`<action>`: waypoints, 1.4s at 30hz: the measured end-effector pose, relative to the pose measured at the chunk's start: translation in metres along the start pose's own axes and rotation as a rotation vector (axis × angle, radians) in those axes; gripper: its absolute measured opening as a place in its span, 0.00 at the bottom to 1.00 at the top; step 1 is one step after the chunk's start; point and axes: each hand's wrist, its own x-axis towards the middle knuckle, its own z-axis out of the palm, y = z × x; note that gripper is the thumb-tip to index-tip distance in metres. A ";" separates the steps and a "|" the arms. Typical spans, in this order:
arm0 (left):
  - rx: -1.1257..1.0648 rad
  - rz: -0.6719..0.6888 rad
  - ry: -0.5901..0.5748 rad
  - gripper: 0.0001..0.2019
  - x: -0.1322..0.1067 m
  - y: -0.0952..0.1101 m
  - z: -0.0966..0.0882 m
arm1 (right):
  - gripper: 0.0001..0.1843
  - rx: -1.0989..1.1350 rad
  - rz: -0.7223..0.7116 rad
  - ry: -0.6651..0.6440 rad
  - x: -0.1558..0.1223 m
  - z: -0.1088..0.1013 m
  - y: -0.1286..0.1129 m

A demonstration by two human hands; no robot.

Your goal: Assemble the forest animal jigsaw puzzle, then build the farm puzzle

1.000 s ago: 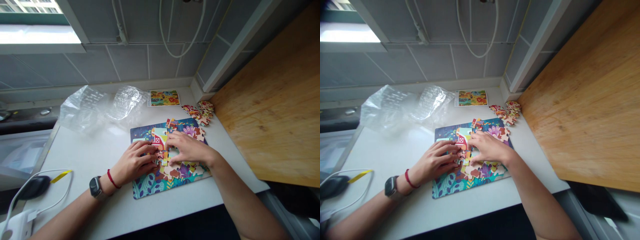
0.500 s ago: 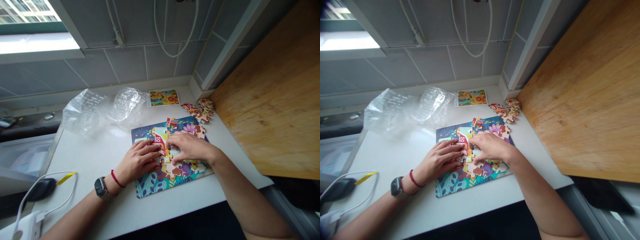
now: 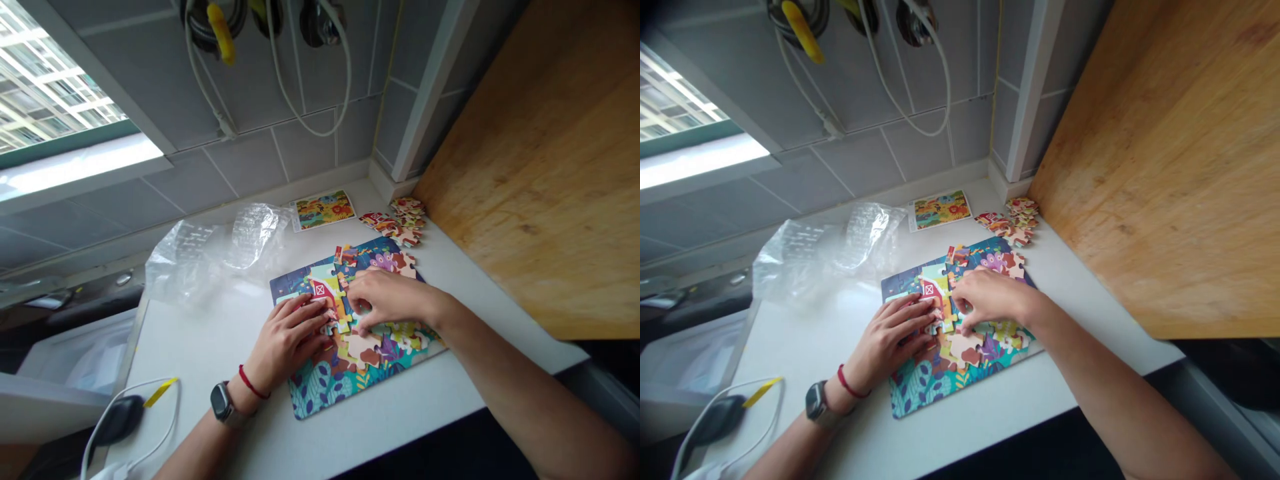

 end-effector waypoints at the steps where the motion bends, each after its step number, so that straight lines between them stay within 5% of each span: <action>1: 0.009 -0.011 0.002 0.16 0.000 0.000 0.001 | 0.15 0.002 0.004 -0.008 -0.001 -0.001 0.001; 6: 0.070 -0.045 -0.052 0.19 -0.002 -0.001 0.003 | 0.15 0.056 -0.026 -0.003 -0.004 -0.006 0.002; 11: 0.132 -0.055 -0.179 0.29 -0.002 0.005 0.001 | 0.08 0.113 -0.077 0.288 0.009 0.007 -0.003; 15: 0.126 -0.035 -0.231 0.29 -0.002 0.006 -0.001 | 0.26 0.100 -0.153 0.372 0.016 0.025 -0.001; 23: -0.050 -0.090 0.053 0.15 -0.011 -0.022 -0.016 | 0.26 0.088 -0.164 0.217 0.013 0.016 0.004; 29: 0.023 -0.175 -0.005 0.21 -0.017 -0.050 -0.033 | 0.17 0.119 -0.112 0.294 0.012 0.018 0.002; 42: 0.002 -0.180 0.188 0.11 -0.010 -0.043 -0.015 | 0.17 0.118 -0.144 0.416 0.021 0.029 -0.003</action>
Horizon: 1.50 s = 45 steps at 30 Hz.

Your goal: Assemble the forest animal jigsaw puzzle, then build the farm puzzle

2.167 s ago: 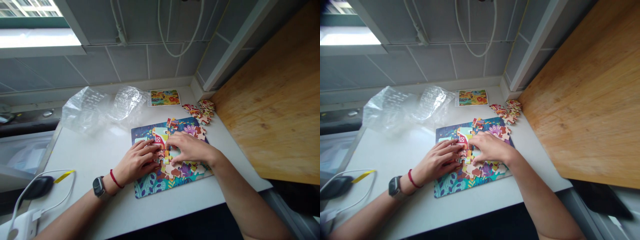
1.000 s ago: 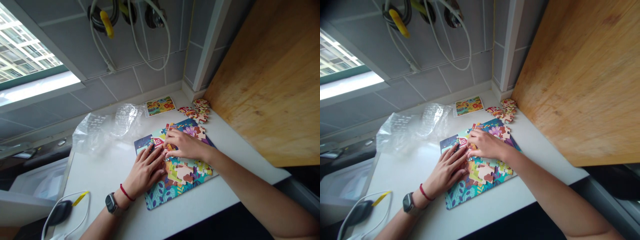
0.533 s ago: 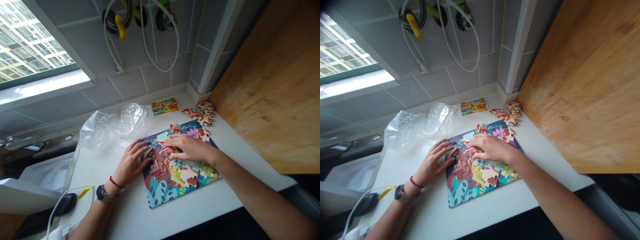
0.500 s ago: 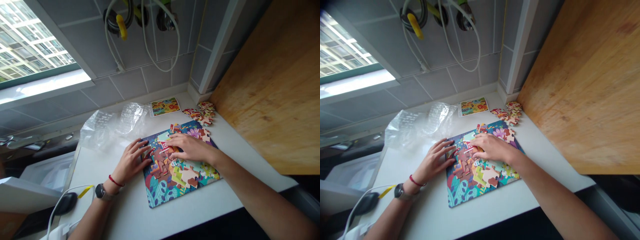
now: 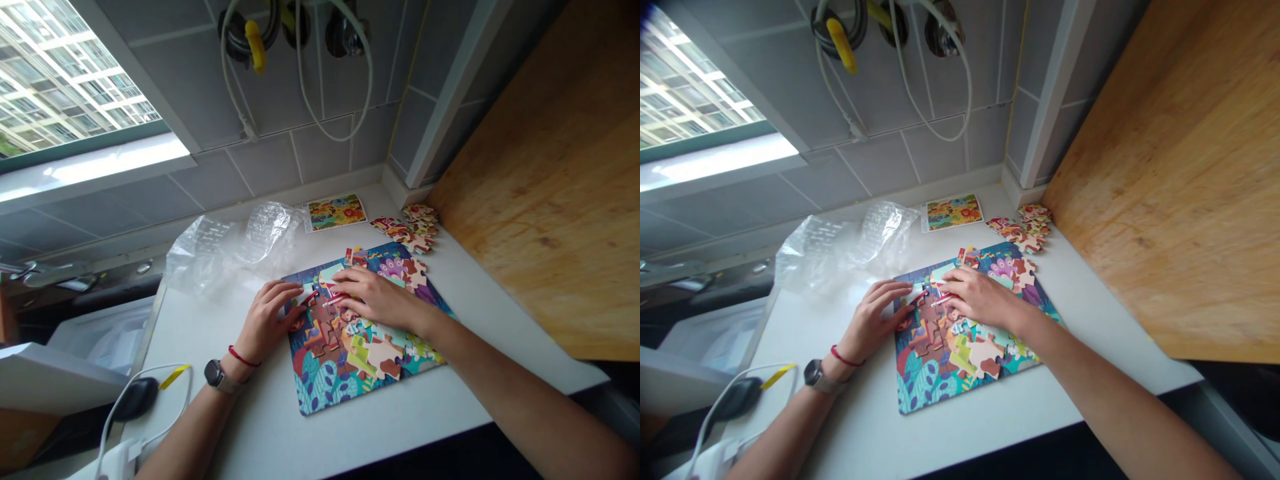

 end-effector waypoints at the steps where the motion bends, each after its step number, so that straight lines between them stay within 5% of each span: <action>1: 0.004 0.002 0.005 0.10 0.000 0.000 0.001 | 0.17 -0.013 0.014 0.021 0.000 0.001 0.000; 14: 0.134 0.003 -0.014 0.12 -0.001 0.002 0.007 | 0.18 -0.053 0.011 0.071 0.002 0.003 0.003; 18: 0.128 -0.010 -0.003 0.10 -0.002 -0.004 0.001 | 0.15 -0.046 0.107 0.309 0.002 -0.016 0.017; 24: 0.124 -0.036 0.017 0.11 -0.006 -0.012 -0.002 | 0.11 0.146 0.314 0.865 -0.002 -0.051 0.037; 26: 0.122 -0.045 0.029 0.11 -0.007 -0.012 0.000 | 0.12 0.227 0.376 0.939 -0.003 -0.054 0.040; 29: 0.126 -0.052 0.041 0.13 -0.007 -0.013 0.001 | 0.14 0.190 0.396 0.833 -0.003 -0.047 0.043; 37: 0.104 -0.028 0.054 0.14 -0.009 -0.018 0.004 | 0.24 -0.202 0.342 0.228 -0.001 -0.013 0.045; 45: 0.107 -0.027 0.064 0.14 -0.009 -0.017 0.004 | 0.17 -0.204 0.263 0.274 0.000 -0.021 0.041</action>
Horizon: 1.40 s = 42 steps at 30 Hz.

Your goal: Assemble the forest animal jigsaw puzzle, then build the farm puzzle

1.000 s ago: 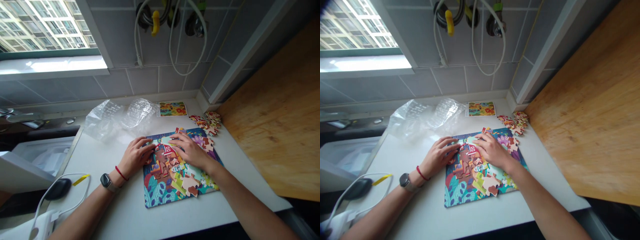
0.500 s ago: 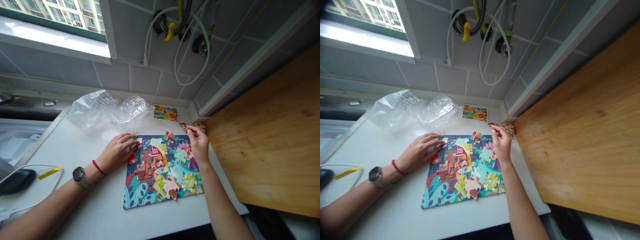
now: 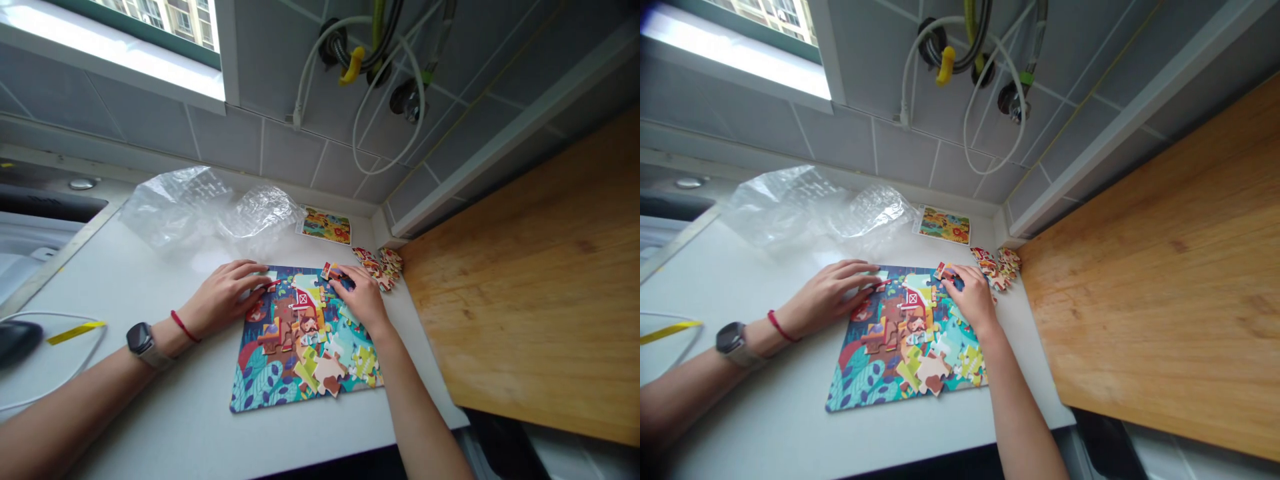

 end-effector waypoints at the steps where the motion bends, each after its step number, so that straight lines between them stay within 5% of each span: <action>1: 0.003 0.003 0.000 0.14 0.000 0.000 0.000 | 0.16 0.022 -0.016 0.019 0.000 -0.001 -0.002; 8: -0.011 -0.026 -0.029 0.13 0.000 0.002 -0.002 | 0.19 0.189 -0.126 -0.073 -0.004 0.004 -0.031; 14: -0.047 -0.042 -0.008 0.12 0.000 0.003 -0.002 | 0.18 0.124 -0.023 -0.067 -0.003 0.003 -0.022; 22: -0.030 -0.033 0.020 0.15 0.002 0.004 -0.001 | 0.27 0.111 -0.076 -0.279 -0.007 0.005 -0.025; 33: -0.010 -0.047 0.029 0.17 0.000 0.001 0.001 | 0.23 0.086 -0.055 -0.198 -0.004 0.000 -0.022; 42: -0.041 0.036 0.001 0.15 0.003 0.005 -0.002 | 0.25 -0.010 0.119 0.007 0.001 -0.017 0.013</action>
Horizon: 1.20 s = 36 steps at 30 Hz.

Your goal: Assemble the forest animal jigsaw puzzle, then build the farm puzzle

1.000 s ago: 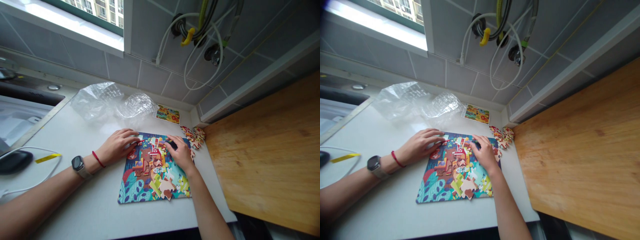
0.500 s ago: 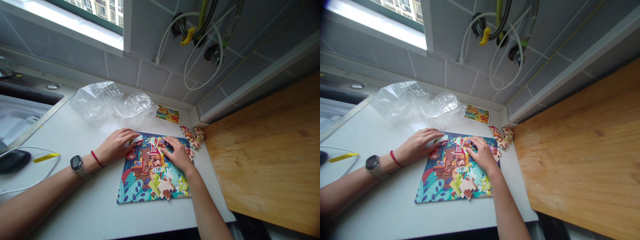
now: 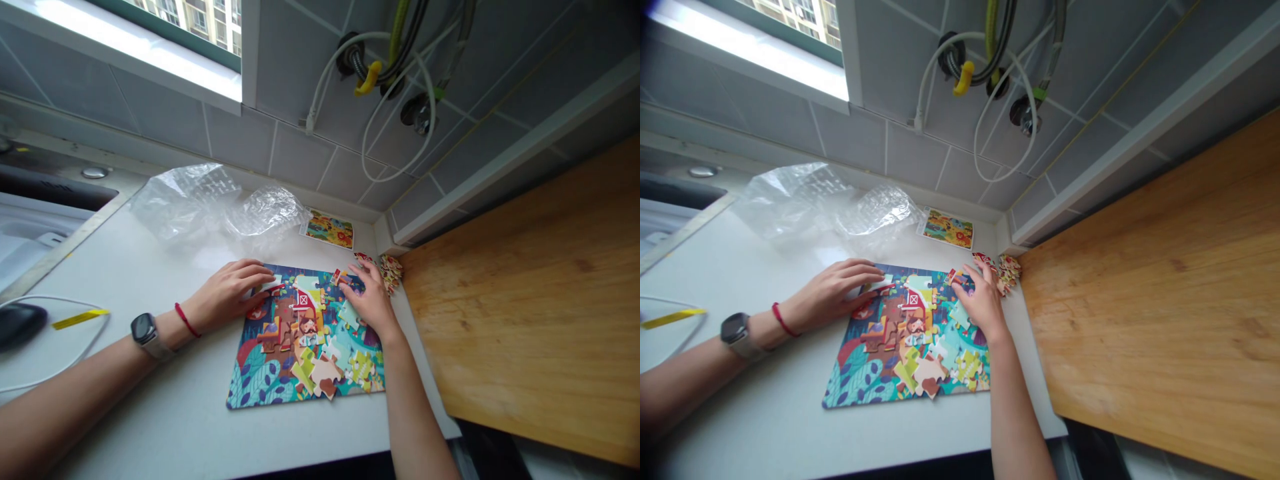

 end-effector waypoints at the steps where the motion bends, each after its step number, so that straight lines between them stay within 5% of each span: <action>1: 0.000 -0.003 -0.001 0.15 0.000 -0.001 0.000 | 0.25 0.045 0.017 0.076 0.002 -0.003 0.004; 5: 0.013 -0.020 -0.002 0.16 -0.002 -0.008 -0.001 | 0.27 0.286 0.146 0.427 0.010 -0.022 0.020; 8: 0.001 -0.027 0.010 0.17 -0.003 -0.014 -0.002 | 0.34 0.445 0.361 0.506 0.012 -0.033 0.032; 11: -0.019 -0.015 0.014 0.18 -0.003 -0.015 -0.001 | 0.37 0.537 0.497 0.457 0.012 -0.035 0.039; 17: -0.057 -0.025 -0.024 0.19 -0.004 -0.016 -0.001 | 0.35 0.528 0.421 0.424 0.014 -0.019 0.037; 21: -0.052 -0.036 -0.057 0.20 -0.003 -0.016 -0.002 | 0.27 0.346 0.224 0.142 0.007 -0.005 0.027; 25: -0.069 -0.050 -0.058 0.19 -0.003 -0.015 -0.004 | 0.31 0.037 0.033 -0.102 -0.001 0.002 0.015; 36: -0.057 -0.039 -0.046 0.17 -0.001 -0.011 -0.005 | 0.21 -0.019 -0.060 -0.093 0.003 0.001 0.012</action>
